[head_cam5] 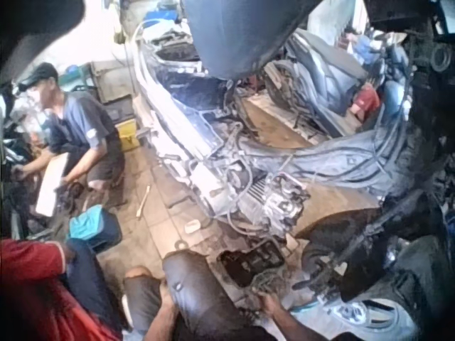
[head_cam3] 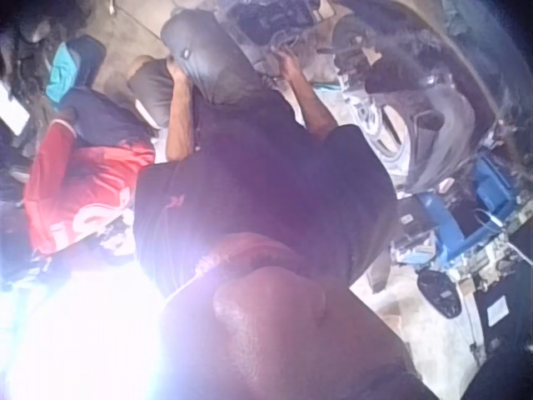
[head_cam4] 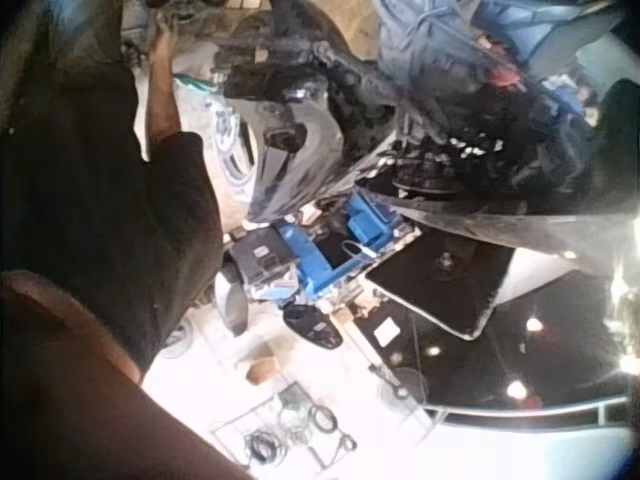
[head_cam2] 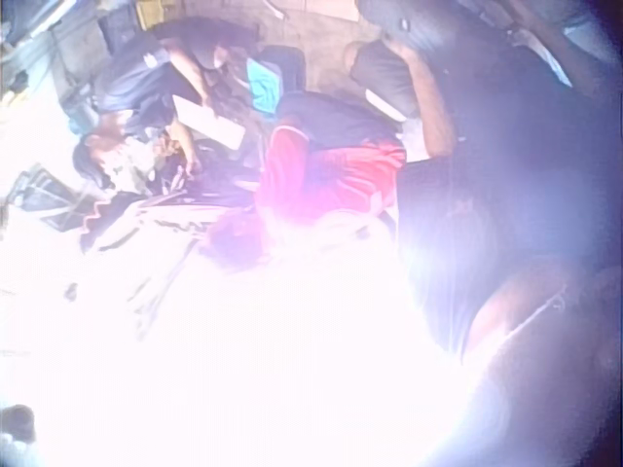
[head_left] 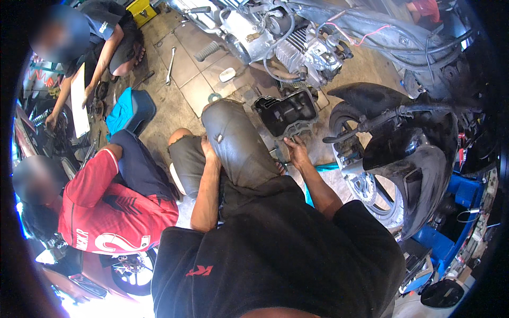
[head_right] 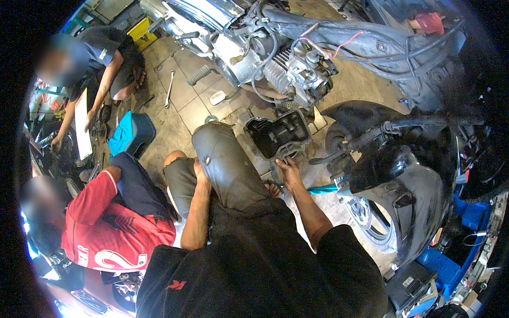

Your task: The person uses a T-handle socket wrench to loosen bolts on a motorcycle engine, removes a starter motor by hand, and then reinstalls the component back into the engine housing.

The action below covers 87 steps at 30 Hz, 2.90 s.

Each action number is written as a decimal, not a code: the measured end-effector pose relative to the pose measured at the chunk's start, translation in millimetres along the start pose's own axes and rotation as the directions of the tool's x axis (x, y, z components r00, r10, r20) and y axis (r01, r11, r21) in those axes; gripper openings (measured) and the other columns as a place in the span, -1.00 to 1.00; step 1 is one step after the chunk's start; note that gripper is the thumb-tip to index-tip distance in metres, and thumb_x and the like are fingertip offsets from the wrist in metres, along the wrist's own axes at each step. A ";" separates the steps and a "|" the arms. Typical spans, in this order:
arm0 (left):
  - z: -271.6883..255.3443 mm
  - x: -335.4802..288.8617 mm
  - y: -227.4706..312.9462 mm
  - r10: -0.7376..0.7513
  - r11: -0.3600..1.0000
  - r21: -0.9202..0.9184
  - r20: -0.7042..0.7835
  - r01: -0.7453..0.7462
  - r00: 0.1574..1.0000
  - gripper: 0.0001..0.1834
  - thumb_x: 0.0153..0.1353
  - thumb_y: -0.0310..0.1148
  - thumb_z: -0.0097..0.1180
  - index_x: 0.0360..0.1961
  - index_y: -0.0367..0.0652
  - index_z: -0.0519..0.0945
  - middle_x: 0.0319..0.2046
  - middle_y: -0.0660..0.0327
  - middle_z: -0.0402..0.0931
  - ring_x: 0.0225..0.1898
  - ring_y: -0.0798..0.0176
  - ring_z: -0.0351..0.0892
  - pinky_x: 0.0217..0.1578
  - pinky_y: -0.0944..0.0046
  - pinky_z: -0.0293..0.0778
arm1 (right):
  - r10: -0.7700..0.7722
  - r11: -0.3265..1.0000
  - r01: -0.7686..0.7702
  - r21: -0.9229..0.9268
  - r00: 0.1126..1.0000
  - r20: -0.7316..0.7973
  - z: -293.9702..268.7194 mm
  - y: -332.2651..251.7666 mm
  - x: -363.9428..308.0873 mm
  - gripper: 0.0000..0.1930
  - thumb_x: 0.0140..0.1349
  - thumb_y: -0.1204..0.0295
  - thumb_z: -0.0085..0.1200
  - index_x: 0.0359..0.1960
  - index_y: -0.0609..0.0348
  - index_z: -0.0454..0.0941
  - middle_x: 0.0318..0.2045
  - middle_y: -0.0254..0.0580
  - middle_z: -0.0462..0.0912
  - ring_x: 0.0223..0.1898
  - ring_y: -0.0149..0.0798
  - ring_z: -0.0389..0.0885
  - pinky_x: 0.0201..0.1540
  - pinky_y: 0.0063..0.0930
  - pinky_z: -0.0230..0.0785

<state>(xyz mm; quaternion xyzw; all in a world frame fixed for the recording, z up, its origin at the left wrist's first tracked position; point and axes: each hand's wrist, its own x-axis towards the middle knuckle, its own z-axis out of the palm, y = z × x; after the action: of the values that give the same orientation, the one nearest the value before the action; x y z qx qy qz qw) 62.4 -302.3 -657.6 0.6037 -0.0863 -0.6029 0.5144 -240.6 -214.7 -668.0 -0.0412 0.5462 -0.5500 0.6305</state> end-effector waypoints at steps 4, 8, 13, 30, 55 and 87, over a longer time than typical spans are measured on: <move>-24.8 -1.6 -12.0 0.391 0.903 0.172 0.049 -0.393 0.919 -0.69 0.36 -0.33 -0.23 0.03 -0.25 0.38 -0.12 0.11 0.46 -0.10 0.16 0.47 -0.10 0.15 0.50 | 0.053 0.998 -0.052 0.028 0.997 -0.048 0.4 0.5 -21.1 -0.17 0.05 0.57 0.25 0.29 0.47 -0.02 0.11 0.12 0.38 0.14 -0.10 0.39 0.18 -0.35 0.25; 45.6 -90.4 51.5 0.771 0.594 0.382 -0.019 -0.708 0.637 -0.82 0.26 -0.46 -0.03 -0.12 -0.23 0.42 -0.28 0.14 0.39 -0.22 0.18 0.39 -0.04 0.17 0.34 | 0.079 0.997 -0.079 0.011 0.997 -0.016 -24.2 11.0 -25.2 -0.27 0.01 0.69 0.21 0.21 0.44 0.07 0.07 0.10 0.39 0.05 -0.06 0.46 0.00 -0.20 0.44; 105.9 -153.1 71.5 0.457 0.378 0.533 0.603 -0.757 0.653 -0.90 0.20 -0.48 -0.01 -0.27 -0.24 0.49 -0.29 0.09 0.49 -0.19 0.07 0.54 -0.14 0.10 0.45 | 0.095 0.992 -0.100 -0.075 0.993 -0.073 13.7 -11.5 -49.3 -0.33 -0.05 0.69 0.25 0.12 0.35 0.17 0.01 0.05 0.43 -0.02 -0.02 0.50 -0.17 -0.05 0.50; 184.4 -56.0 -58.0 -0.337 -0.546 0.275 0.793 -0.791 0.508 -0.60 0.28 -0.32 -0.22 0.01 -0.24 0.55 0.14 0.06 0.42 0.21 0.10 0.34 0.20 0.17 0.23 | -0.117 0.988 0.127 -0.084 0.987 0.108 21.1 -15.3 -67.5 -0.51 0.04 0.71 0.15 0.05 0.27 0.33 -0.10 -0.09 0.52 -0.07 -0.19 0.54 -0.04 -0.33 0.45; 166.2 -50.0 16.1 0.346 0.324 0.600 0.644 -0.731 0.682 -0.82 0.13 -0.45 0.13 -0.24 -0.31 0.54 -0.36 -0.05 0.60 -0.33 0.02 0.64 -0.28 0.13 0.52 | 0.183 0.983 -0.178 -0.052 0.974 0.130 108.6 15.8 79.7 -0.71 0.11 0.27 0.18 -0.16 0.08 0.57 -0.46 -0.32 0.52 -0.44 -0.34 0.44 -0.43 -0.50 0.29; 226.2 -111.2 41.9 0.611 -0.006 0.382 0.733 -0.924 0.299 -0.57 0.06 -0.40 0.16 -0.05 -0.34 0.40 -0.04 -0.19 0.35 0.07 -0.23 0.34 0.09 -0.05 0.30 | -0.017 0.975 -0.045 -0.218 0.963 -0.271 -73.7 37.6 117.3 -0.71 0.20 0.37 -0.03 -0.07 0.16 0.54 -0.31 -0.28 0.61 -0.39 -0.35 0.52 -0.40 -0.45 0.36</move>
<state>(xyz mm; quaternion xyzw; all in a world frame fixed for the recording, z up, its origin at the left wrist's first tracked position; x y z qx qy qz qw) -129.5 -357.8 -498.2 0.4746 -0.7521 -0.1937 0.4142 -294.0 -246.1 -797.5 -0.0321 0.6856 -0.4813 0.5452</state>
